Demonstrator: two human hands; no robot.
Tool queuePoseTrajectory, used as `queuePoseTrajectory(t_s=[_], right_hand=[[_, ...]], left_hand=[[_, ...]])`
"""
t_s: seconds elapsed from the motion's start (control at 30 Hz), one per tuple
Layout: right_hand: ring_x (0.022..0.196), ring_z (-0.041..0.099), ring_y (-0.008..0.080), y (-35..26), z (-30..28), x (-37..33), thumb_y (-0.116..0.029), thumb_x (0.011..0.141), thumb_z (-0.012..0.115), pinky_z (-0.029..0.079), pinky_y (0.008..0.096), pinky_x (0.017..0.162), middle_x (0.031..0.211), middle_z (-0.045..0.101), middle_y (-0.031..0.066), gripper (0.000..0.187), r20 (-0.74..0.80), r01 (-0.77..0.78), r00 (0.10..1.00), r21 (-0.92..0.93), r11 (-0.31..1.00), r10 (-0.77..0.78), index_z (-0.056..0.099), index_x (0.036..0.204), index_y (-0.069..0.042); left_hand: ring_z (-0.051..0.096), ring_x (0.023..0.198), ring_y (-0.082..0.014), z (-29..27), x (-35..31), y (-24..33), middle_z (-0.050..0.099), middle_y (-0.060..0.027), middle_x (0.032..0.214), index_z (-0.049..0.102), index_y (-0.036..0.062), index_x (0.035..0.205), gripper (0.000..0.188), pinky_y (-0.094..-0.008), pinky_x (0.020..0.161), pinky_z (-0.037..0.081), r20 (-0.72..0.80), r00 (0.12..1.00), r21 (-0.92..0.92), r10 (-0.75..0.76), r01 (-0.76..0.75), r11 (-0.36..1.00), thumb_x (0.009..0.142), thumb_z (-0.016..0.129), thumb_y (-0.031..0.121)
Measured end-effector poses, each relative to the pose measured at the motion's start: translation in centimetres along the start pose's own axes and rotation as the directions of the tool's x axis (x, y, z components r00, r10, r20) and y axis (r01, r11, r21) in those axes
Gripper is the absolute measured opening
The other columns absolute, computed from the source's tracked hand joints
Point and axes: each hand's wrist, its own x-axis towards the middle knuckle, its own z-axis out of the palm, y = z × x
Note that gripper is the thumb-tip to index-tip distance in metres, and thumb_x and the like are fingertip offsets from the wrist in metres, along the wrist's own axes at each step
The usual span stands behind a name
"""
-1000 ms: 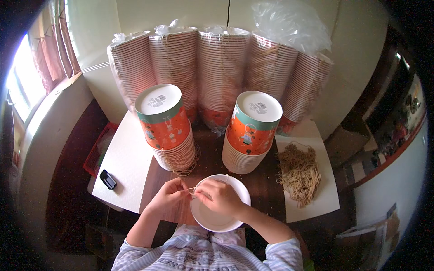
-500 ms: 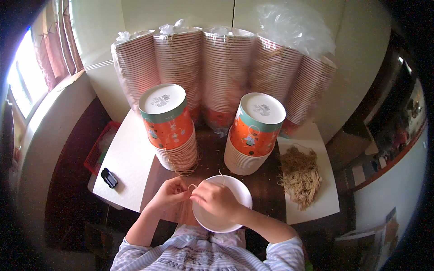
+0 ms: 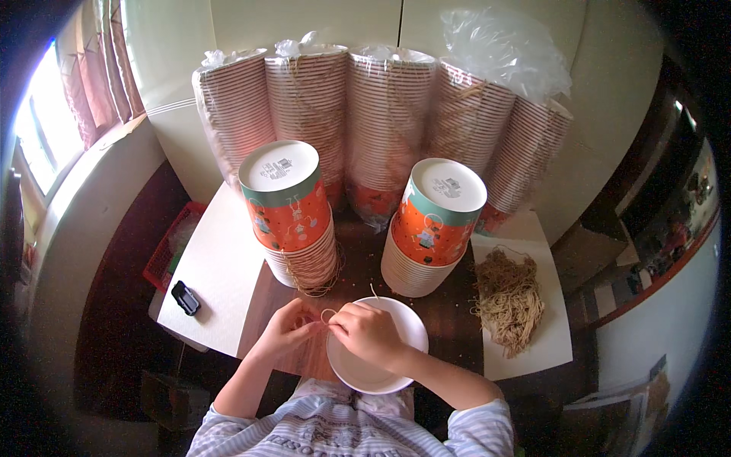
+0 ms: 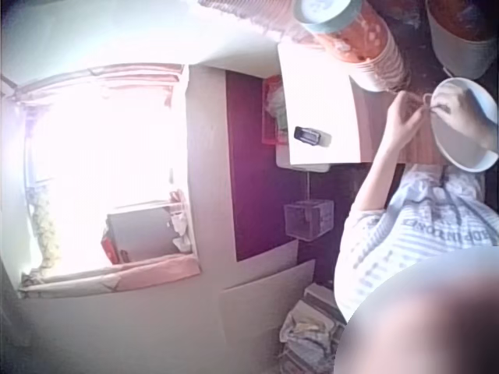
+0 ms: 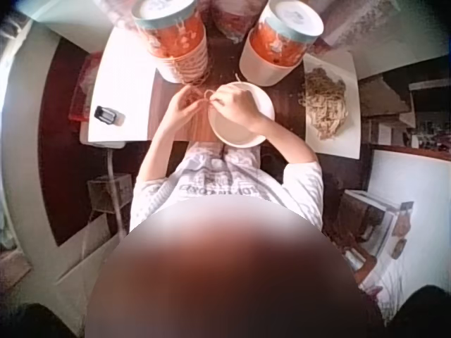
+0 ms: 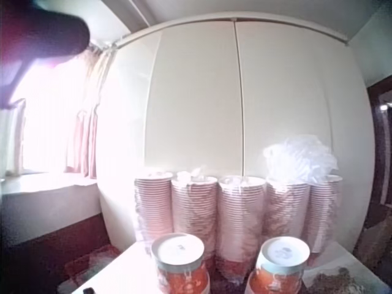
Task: Manually tying thin rope or string handles onto the rims of decorated paper buckets.
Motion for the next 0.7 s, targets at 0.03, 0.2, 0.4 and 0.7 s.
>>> queuePoseTrajectory(t_s=[0.03,0.2,0.4,0.7], right_hand=[[0.066,0.059,0.0216,0.1,-0.1,0.0,-0.013,0.069,0.067,0.047,0.0320,0.057,0.071,0.061,0.0045,0.007,0.008,-0.046,0.999,0.035,0.998,0.045,0.063,0.073,-0.008],[0.065,0.058,0.0212,0.4,-0.1,0.0,-0.013,0.070,0.067,0.046,0.0315,0.057,0.072,0.061,0.0049,0.008,0.054,-0.109,0.993,0.118,0.987,0.103,0.064,0.073,-0.007],[0.064,0.058,0.0201,0.7,-0.1,0.0,-0.014,0.071,0.068,0.045,0.0305,0.056,0.072,0.061,0.0056,0.009,0.110,-0.126,0.988,0.152,0.980,0.109,0.064,0.075,-0.006],[0.064,0.058,0.0193,0.8,-0.3,0.1,-0.014,0.072,0.067,0.046,0.0295,0.057,0.073,0.062,0.0060,0.010,0.140,-0.165,0.980,0.177,0.970,0.141,0.064,0.077,-0.006]], left_hand=[[0.056,0.072,-0.0081,-0.2,-0.4,-0.3,0.057,-0.0059,0.079,0.054,-0.0009,0.086,0.016,-0.0231,0.062,0.046,-0.031,0.999,0.092,0.027,-0.024,0.995,0.077,0.063,0.009],[0.057,0.066,-0.0122,0.0,-2.0,-1.5,0.058,-0.0091,0.076,0.061,0.0001,0.090,0.020,-0.0243,0.059,0.047,-0.076,0.997,0.396,0.009,0.022,0.918,0.073,0.066,0.008],[0.058,0.063,-0.0092,1.5,-2.5,-3.1,0.063,-0.0087,0.077,0.061,0.0021,0.097,0.024,-0.0215,0.058,0.047,-0.152,0.986,0.338,0.068,-0.013,0.941,0.073,0.066,0.005],[0.058,0.067,-0.0071,1.7,-1.8,-3.8,0.064,-0.0078,0.084,0.056,-0.0026,0.091,0.014,-0.0186,0.059,0.047,-0.312,0.939,0.090,0.146,-0.124,0.988,0.078,0.054,-0.007]])
